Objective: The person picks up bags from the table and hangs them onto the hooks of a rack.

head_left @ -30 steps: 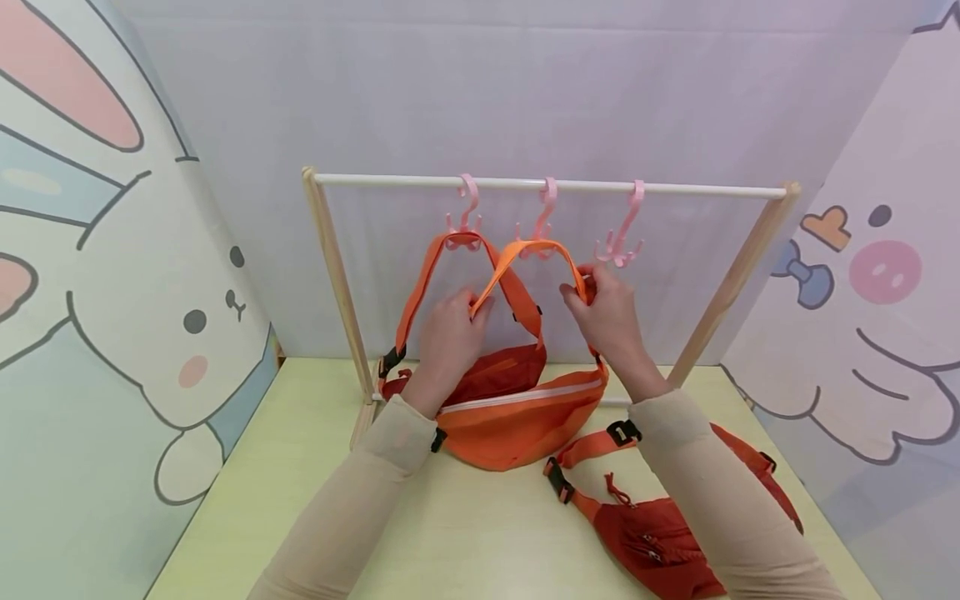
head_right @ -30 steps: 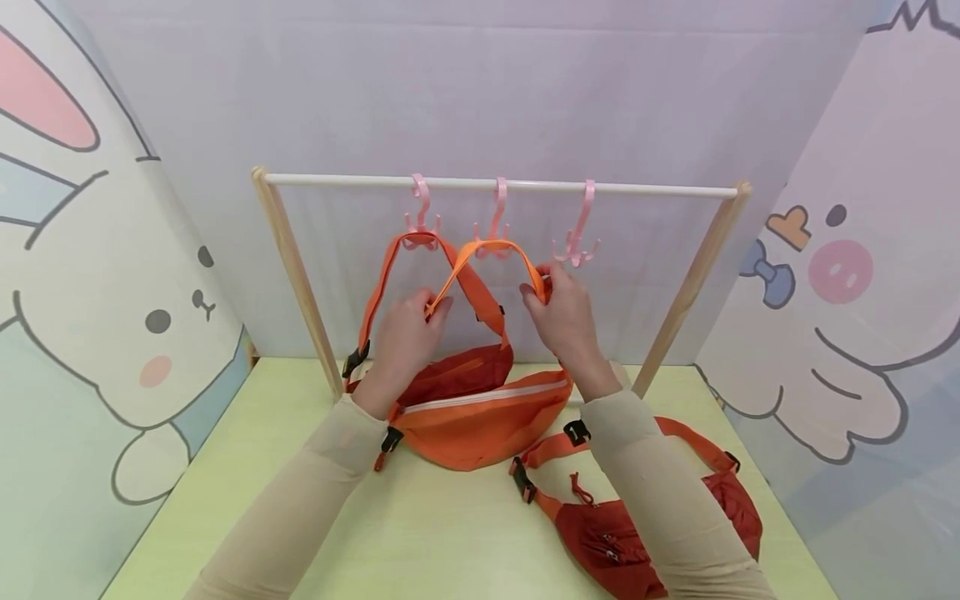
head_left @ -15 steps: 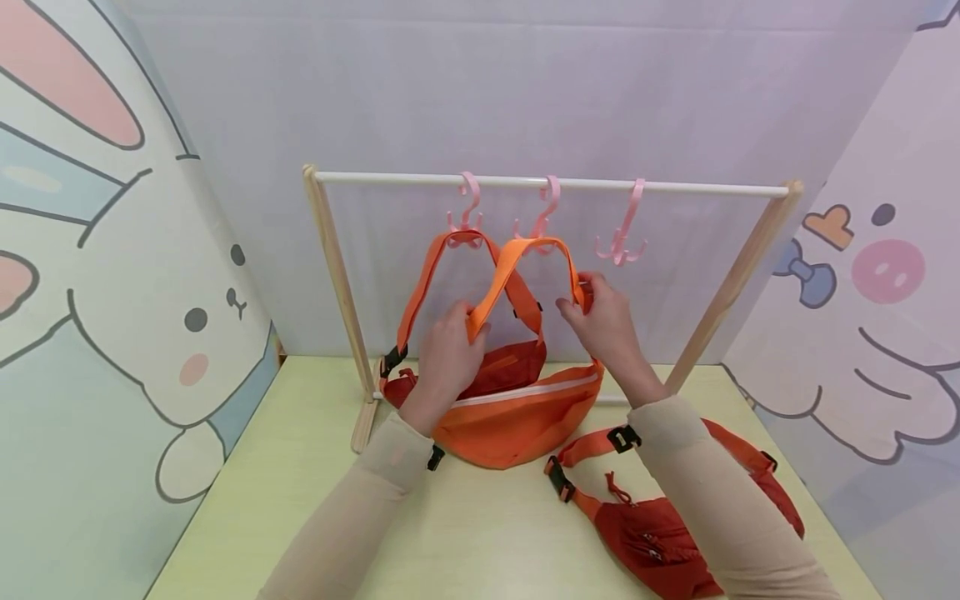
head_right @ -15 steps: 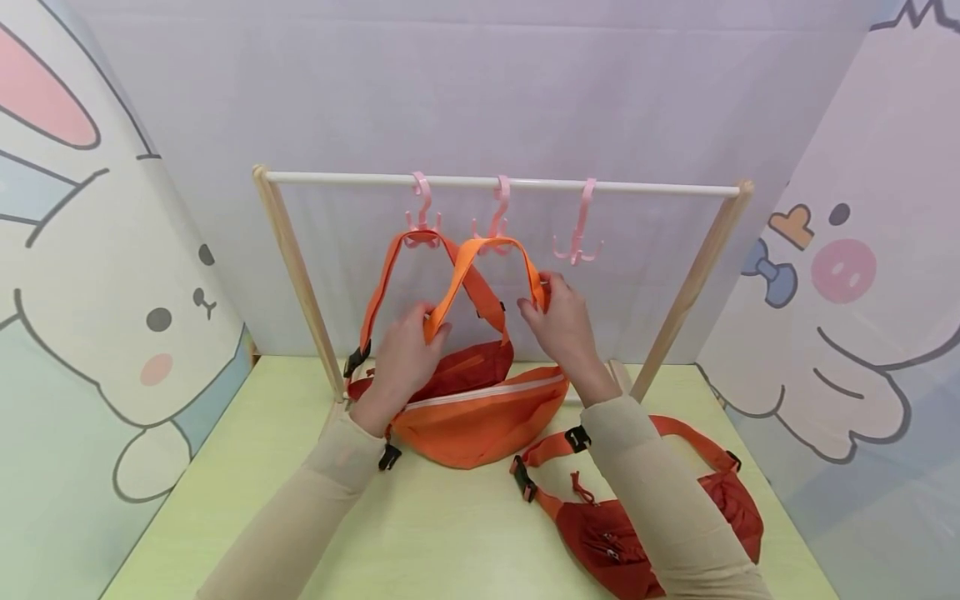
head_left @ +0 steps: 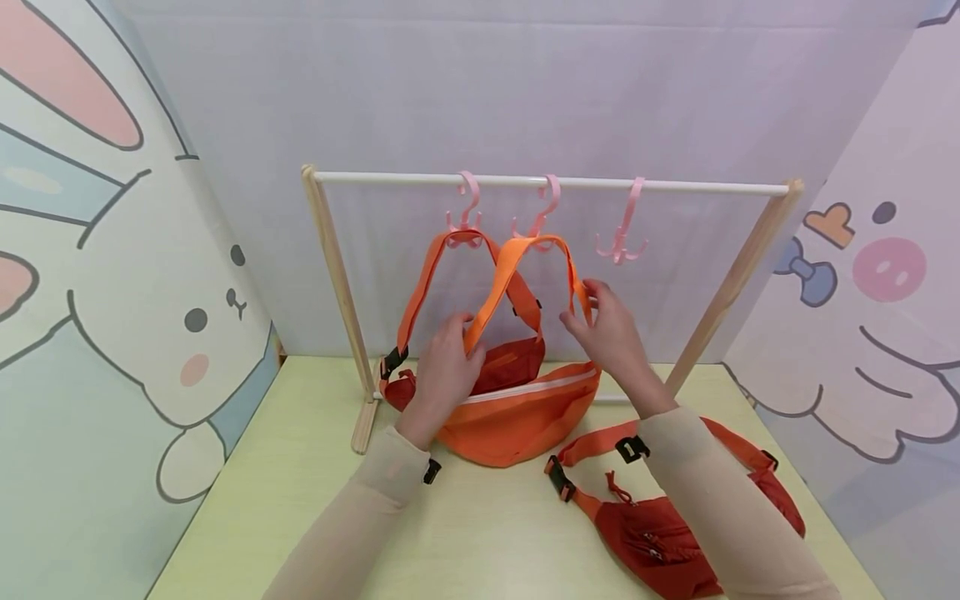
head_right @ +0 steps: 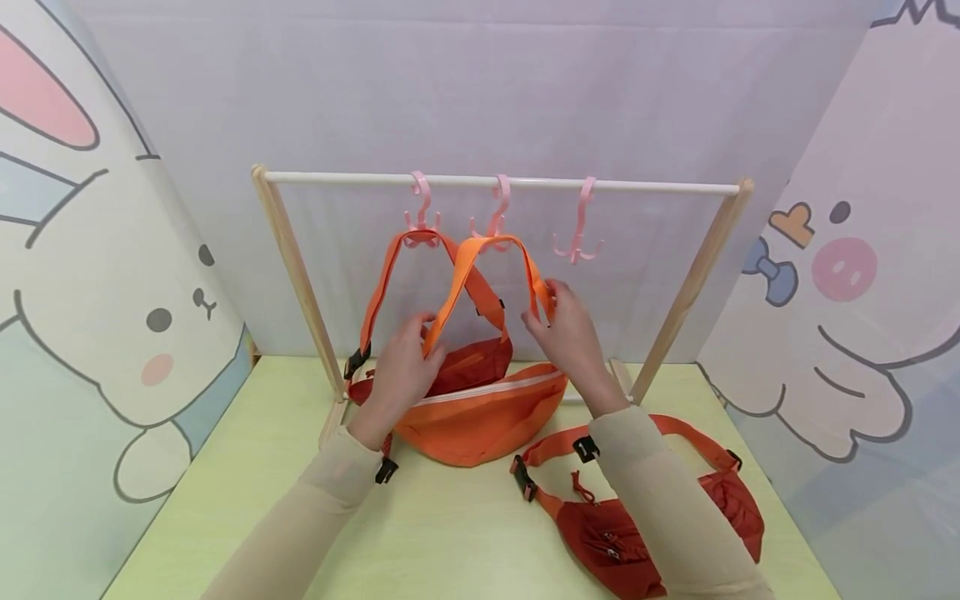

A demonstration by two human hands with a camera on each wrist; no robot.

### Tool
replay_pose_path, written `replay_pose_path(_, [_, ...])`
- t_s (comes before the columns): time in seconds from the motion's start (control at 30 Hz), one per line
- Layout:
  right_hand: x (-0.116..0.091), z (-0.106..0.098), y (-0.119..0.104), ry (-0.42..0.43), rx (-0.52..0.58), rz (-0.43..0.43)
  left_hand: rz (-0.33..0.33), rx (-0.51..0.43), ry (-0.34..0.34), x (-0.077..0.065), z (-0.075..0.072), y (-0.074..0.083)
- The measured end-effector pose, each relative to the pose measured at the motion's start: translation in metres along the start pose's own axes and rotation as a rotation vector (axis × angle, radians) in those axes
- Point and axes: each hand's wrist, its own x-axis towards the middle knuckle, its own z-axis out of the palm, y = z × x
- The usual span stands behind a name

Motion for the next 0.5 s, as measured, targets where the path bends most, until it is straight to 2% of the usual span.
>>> replay_pose_path(0.23, [-0.011,-0.009,0.010,-0.022,-0.019,-0.033,0.018,0.001,0.020,-0.006,-0.001,-0.003])
replay_pose_path(0.5, [-0.026,-0.019,0.019,-0.042,-0.049,-0.032,0.097,0.011,0.049,-0.017,-0.005,-0.002])
